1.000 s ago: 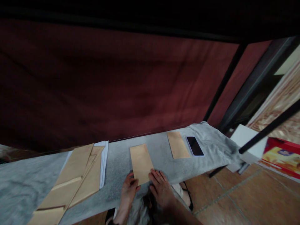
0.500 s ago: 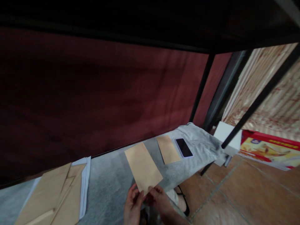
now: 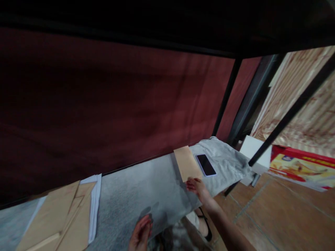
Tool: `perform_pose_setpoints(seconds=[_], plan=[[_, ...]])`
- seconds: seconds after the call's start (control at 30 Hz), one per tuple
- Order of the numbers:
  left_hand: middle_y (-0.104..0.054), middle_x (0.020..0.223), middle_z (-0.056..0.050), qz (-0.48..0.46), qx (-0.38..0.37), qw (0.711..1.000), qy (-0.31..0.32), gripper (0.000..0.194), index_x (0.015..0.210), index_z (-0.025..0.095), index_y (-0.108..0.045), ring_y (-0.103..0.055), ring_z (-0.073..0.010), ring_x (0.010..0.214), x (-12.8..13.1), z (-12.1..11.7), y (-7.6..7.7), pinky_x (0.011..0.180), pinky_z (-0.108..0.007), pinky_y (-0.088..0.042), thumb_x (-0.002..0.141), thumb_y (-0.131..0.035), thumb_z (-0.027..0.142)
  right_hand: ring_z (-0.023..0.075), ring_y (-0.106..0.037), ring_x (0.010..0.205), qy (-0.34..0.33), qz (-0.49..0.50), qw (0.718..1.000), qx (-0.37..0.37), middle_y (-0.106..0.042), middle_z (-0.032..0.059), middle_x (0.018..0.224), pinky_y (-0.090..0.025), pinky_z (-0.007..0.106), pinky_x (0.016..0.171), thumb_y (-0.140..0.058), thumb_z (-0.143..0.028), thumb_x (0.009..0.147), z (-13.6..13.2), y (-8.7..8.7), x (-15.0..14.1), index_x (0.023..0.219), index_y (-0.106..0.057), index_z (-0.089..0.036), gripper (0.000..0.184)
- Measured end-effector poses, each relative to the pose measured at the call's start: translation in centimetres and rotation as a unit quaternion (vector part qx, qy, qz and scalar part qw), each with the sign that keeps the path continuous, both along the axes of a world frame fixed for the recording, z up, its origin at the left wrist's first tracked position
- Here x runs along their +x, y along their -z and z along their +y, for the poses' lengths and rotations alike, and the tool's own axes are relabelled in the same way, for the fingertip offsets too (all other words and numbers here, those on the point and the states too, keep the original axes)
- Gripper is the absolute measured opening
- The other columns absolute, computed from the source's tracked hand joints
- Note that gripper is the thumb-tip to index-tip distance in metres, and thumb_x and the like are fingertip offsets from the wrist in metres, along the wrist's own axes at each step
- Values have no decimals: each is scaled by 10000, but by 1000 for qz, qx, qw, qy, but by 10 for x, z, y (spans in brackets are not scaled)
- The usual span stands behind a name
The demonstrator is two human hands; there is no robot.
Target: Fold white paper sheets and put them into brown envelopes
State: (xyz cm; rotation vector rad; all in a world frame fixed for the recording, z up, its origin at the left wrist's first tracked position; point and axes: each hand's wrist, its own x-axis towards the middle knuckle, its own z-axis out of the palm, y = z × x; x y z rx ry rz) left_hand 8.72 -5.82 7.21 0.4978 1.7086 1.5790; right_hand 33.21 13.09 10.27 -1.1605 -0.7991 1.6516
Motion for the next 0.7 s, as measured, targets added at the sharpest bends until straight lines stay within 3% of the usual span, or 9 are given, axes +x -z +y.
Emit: perform_pose_setpoints(seconds=[0.17,0.27,0.37,0.43,0.53,0.63,0.7], plan=[[-783,978,-77,7,-21,999,32,644,872,218,-751,-749,-290,871,-22,-15,13,770,-380,-643,456,-837,702,213,-697,626,-31,-23,999,-17,-744,70,706,-569,338,641,-826,-554,600,4,13,12,709,-656,-197,410],[-780,1000,-79,102,-19,994,24,600,856,225,-748,-739,-306,935,-37,-23,18,823,-410,-633,542,-775,736,230,-710,655,-40,-36,998,-18,-764,87,745,-582,356,660,-796,-557,631,6,14,14,727,-675,-197,392],[-769,999,-85,241,2,971,-7,548,893,231,-746,-725,-309,975,-52,-29,19,880,-447,-612,684,-672,732,253,-727,705,-59,-47,997,-20,-778,98,795,-595,385,690,-754,-594,658,7,14,19,734,-676,-211,398],[-749,1038,-93,342,4,939,-24,502,969,228,-740,-711,-299,1007,-63,-34,14,935,-475,-584,793,-590,674,267,-734,724,-82,-61,995,-22,-780,106,813,-600,409,709,-694,-642,697,5,18,23,746,-679,-225,421],[-687,1201,-122,480,-33,875,-49,436,1121,212,-705,-644,-290,1162,-85,-39,1,1045,-495,-509,926,-460,516,284,-722,645,-103,-169,980,-8,-764,120,757,-602,429,641,-619,-692,724,1,33,30,743,-680,-230,467],[-592,1363,-202,575,-133,801,-99,489,1279,135,-625,-531,-338,1313,-112,-45,-14,1077,-530,-459,964,-411,441,294,-733,740,-101,-270,952,107,-777,131,890,-606,415,668,-551,-688,777,-8,58,32,877,-700,-213,507],[-510,1464,-241,611,-218,750,-129,541,1382,90,-542,-426,-377,1404,-130,-51,-22,1111,-570,-397,977,-403,422,296,-726,945,-113,-365,896,225,-766,118,1044,-596,402,807,-510,-650,842,-18,72,29,1018,-705,-222,503]])
